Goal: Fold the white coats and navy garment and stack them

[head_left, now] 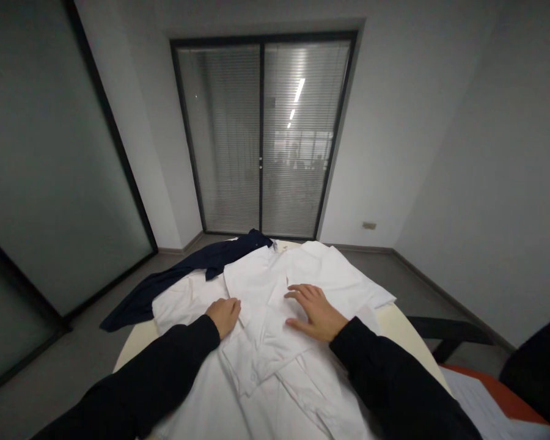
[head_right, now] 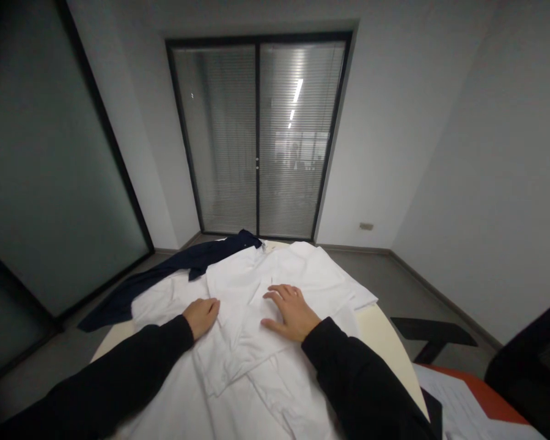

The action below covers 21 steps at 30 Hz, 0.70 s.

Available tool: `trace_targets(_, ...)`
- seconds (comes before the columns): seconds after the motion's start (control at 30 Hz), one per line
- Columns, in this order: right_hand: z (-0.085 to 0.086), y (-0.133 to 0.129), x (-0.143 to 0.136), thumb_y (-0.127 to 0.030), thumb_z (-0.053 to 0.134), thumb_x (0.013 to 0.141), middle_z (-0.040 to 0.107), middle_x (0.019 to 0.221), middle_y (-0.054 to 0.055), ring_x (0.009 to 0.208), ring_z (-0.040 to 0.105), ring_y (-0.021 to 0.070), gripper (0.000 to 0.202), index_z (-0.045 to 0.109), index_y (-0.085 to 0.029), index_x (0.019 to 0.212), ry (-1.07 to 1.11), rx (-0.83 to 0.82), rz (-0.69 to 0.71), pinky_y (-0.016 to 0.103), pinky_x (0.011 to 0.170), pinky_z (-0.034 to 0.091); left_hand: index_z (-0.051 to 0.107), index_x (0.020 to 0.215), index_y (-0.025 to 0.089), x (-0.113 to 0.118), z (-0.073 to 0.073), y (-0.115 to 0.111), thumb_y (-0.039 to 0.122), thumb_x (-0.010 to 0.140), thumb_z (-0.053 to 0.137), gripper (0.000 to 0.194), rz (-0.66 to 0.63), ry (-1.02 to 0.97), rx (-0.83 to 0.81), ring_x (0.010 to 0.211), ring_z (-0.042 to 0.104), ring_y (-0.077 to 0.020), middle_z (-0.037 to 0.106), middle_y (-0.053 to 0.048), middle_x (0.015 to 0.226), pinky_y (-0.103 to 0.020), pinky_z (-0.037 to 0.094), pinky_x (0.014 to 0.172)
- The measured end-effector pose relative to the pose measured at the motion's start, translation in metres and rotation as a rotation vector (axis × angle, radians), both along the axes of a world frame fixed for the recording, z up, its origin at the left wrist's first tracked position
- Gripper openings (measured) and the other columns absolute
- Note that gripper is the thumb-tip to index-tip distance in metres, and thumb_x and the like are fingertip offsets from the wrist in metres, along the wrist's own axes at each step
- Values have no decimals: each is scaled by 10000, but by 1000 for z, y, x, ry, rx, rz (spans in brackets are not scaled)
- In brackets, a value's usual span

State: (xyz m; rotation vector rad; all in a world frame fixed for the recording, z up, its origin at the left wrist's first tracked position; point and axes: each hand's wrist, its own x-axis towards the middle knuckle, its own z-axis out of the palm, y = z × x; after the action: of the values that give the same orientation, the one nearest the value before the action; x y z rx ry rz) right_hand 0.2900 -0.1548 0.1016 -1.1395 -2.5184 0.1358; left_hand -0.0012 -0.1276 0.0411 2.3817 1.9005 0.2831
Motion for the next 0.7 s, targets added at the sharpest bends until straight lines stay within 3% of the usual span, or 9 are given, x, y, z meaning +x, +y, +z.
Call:
trace_targets(0.1,-8,-28,-23,-670,637,712,401,1458,127,1311,348,348,786,462,-262,1360,-52,-99,228,547,1077,212,540,687,195,-7,-10,-9,318,950,312,370,-76,-37,3,661,598,-178,610,-34,644,-278,361,636)
trace_targets(0.23,-18,-58,-36,-693,701,610,240,1560,111,1386,220,425,986,333,-341,1454,-118,-251,439,643,1086,96,415,555,201,-21,-3,-23,386,833,491,342,-161,-101,-148,559,509,-140,487,27,524,-254,338,560)
trace_targets(0.3,-22,-66,-35,-693,716,589,164,1584,117,1401,166,456,1055,262,-360,1481,-143,-307,477,677,1075,65,409,545,204,-32,5,-28,434,753,584,356,-213,-136,-453,537,518,-144,509,31,513,-255,369,543)
trace_targets(0.4,-28,-70,-32,-679,752,537,85,1595,132,1400,126,491,1167,179,-361,1503,-173,-337,524,705,1060,44,443,573,201,-48,19,-26,520,720,626,396,-254,-238,-1121,536,595,-172,622,-17,593,-287,456,536)
trace_targets(0.43,-30,-70,-32,-671,765,518,71,1596,136,1396,129,500,1199,160,-362,1505,-185,-342,540,709,1056,54,451,583,198,-52,23,-21,536,744,601,403,-228,-261,-1213,531,610,-180,638,-35,608,-297,473,530)
trace_targets(0.47,-32,-70,-32,-662,777,499,62,1596,141,1390,141,507,1230,140,-363,1508,-199,-347,551,708,1052,78,458,592,196,-55,27,-16,533,783,556,399,-175,-261,-1152,511,608,-182,633,-40,594,-299,478,517)
trace_targets(0.57,-35,-73,-36,-647,796,463,67,1593,157,1354,225,524,1275,122,-369,1508,-258,-361,551,683,1020,197,523,708,181,-57,35,8,386,859,459,262,44,-183,-450,498,593,-183,604,-28,577,-295,475,520)
trace_targets(0.63,-31,-76,-40,-653,793,464,156,1579,159,1305,332,500,1242,166,-372,1500,-268,-344,527,634,993,275,566,914,157,-55,36,25,267,787,546,169,104,-138,-151,686,646,-217,654,-65,769,-317,495,647)
trace_targets(0.7,-21,-78,-45,-661,774,507,325,1517,144,1234,441,425,1141,257,-355,1478,-213,-309,472,546,974,339,518,1159,117,-53,34,39,195,690,638,490,99,-144,-70,934,633,-259,642,-134,1016,-330,475,796)
